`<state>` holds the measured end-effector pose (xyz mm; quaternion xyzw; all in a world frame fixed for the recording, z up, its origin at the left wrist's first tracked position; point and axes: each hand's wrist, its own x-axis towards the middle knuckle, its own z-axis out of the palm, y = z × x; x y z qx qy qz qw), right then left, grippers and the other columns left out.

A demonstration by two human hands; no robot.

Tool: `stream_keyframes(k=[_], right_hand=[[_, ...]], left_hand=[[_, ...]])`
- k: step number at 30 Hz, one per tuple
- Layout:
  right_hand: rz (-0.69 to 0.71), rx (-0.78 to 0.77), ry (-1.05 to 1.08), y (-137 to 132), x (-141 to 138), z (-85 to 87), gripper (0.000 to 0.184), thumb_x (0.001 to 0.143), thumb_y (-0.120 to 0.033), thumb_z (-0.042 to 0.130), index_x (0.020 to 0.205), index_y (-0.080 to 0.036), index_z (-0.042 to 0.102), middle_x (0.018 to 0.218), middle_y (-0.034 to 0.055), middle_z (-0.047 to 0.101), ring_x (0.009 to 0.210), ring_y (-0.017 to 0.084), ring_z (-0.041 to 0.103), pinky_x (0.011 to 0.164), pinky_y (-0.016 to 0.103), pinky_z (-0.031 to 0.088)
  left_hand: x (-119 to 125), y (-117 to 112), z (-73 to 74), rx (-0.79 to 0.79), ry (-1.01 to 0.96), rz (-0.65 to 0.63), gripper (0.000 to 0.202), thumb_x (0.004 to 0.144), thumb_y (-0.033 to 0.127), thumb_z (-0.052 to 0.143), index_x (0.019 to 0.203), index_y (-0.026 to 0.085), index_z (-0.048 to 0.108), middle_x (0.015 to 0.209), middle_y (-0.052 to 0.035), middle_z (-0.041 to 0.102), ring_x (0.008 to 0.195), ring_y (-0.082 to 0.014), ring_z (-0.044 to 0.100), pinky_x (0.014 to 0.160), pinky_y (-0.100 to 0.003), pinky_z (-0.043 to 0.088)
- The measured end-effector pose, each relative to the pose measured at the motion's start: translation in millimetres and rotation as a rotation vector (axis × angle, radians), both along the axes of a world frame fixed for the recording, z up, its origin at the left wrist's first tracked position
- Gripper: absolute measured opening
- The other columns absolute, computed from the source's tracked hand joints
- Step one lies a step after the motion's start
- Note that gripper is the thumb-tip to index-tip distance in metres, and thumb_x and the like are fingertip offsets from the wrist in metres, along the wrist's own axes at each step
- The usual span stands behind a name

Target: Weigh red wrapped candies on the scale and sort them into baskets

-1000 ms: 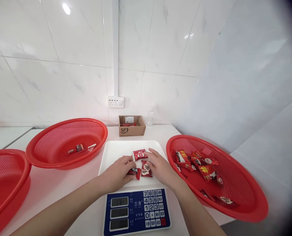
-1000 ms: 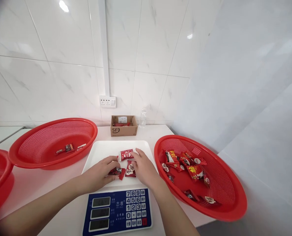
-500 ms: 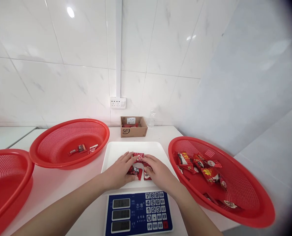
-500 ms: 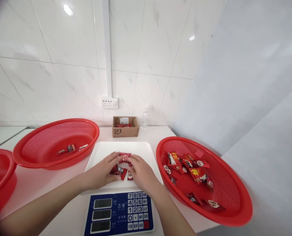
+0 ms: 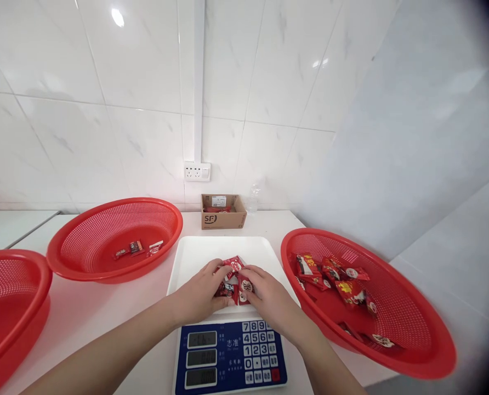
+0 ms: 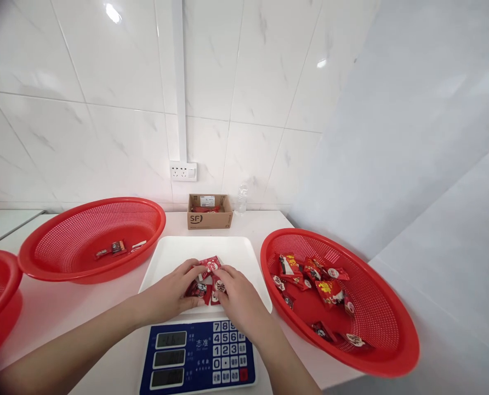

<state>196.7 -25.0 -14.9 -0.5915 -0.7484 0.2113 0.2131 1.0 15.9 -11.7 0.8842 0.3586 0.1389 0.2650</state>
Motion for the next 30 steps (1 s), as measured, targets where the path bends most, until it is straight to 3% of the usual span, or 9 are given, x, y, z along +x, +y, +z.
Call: stream_keyframes(k=[4, 8, 13, 19, 25, 30], right_hand=[[0.018, 0.003, 0.069, -2, -3, -0.6, 0.046, 0.081, -0.019, 0.047, 0.127, -0.020, 0.051, 0.137, 0.0072, 0.046, 0.126, 0.020, 0.041, 0.106, 0.037, 0.032], [-0.021, 0.044, 0.071, -7, 0, 3.4, 0.042, 0.085, -0.023, 0.043, 0.126, -0.023, 0.052, 0.136, 0.0062, 0.047, 0.125, 0.019, 0.042, 0.105, 0.039, 0.034], [-0.127, 0.102, 0.007, -18, 12, 7.3, 0.039, 0.088, -0.030, 0.039, 0.124, -0.023, 0.053, 0.134, 0.0079, 0.049, 0.124, 0.021, 0.044, 0.104, 0.042, 0.036], [-0.222, 0.100, -0.018, -35, 32, 5.3, 0.041, 0.088, -0.038, 0.040, 0.123, -0.023, 0.054, 0.134, 0.0072, 0.050, 0.124, 0.023, 0.044, 0.103, 0.044, 0.038], [-0.299, 0.090, 0.001, -46, 46, 4.6, 0.041, 0.087, -0.041, 0.040, 0.122, -0.024, 0.055, 0.134, 0.0064, 0.050, 0.124, 0.023, 0.044, 0.101, 0.044, 0.040], [-0.296, 0.066, 0.008, -50, 47, 2.7, 0.040, 0.086, -0.041, 0.041, 0.120, -0.025, 0.055, 0.132, 0.0064, 0.052, 0.122, 0.024, 0.047, 0.096, 0.044, 0.044]], left_hand=[[2, 1, -0.1, 0.025, 0.073, -0.008, 0.071, 0.080, 0.049, 0.056, 0.139, 0.022, 0.027, 0.150, -0.0163, 0.018, 0.136, -0.0326, 0.020, 0.104, -0.050, 0.032], [13, 3, 1.6, 0.120, 0.193, -0.014, 0.077, 0.080, 0.067, 0.041, 0.140, 0.020, 0.029, 0.150, -0.0170, 0.018, 0.139, -0.0346, 0.005, 0.108, -0.058, 0.015], [34, 5, -4.5, 0.238, 0.203, -0.054, 0.071, 0.084, 0.065, 0.030, 0.140, 0.022, 0.028, 0.150, -0.0131, 0.024, 0.139, -0.0326, 0.007, 0.108, -0.058, 0.013], [48, 13, -8.9, 0.268, 0.216, -0.061, 0.062, 0.088, 0.059, 0.027, 0.135, 0.019, 0.038, 0.145, -0.0140, 0.034, 0.137, -0.0331, 0.016, 0.107, -0.057, 0.016], [43, 22, -5.2, 0.334, 0.194, -0.119, 0.049, 0.090, 0.050, 0.035, 0.127, 0.020, 0.046, 0.134, -0.0119, 0.045, 0.130, -0.0324, 0.032, 0.104, -0.054, 0.025], [29, 38, -1.2, 0.348, 0.152, -0.260, 0.047, 0.088, 0.048, 0.039, 0.128, 0.024, 0.045, 0.135, -0.0102, 0.045, 0.127, -0.0286, 0.038, 0.104, -0.049, 0.028]])
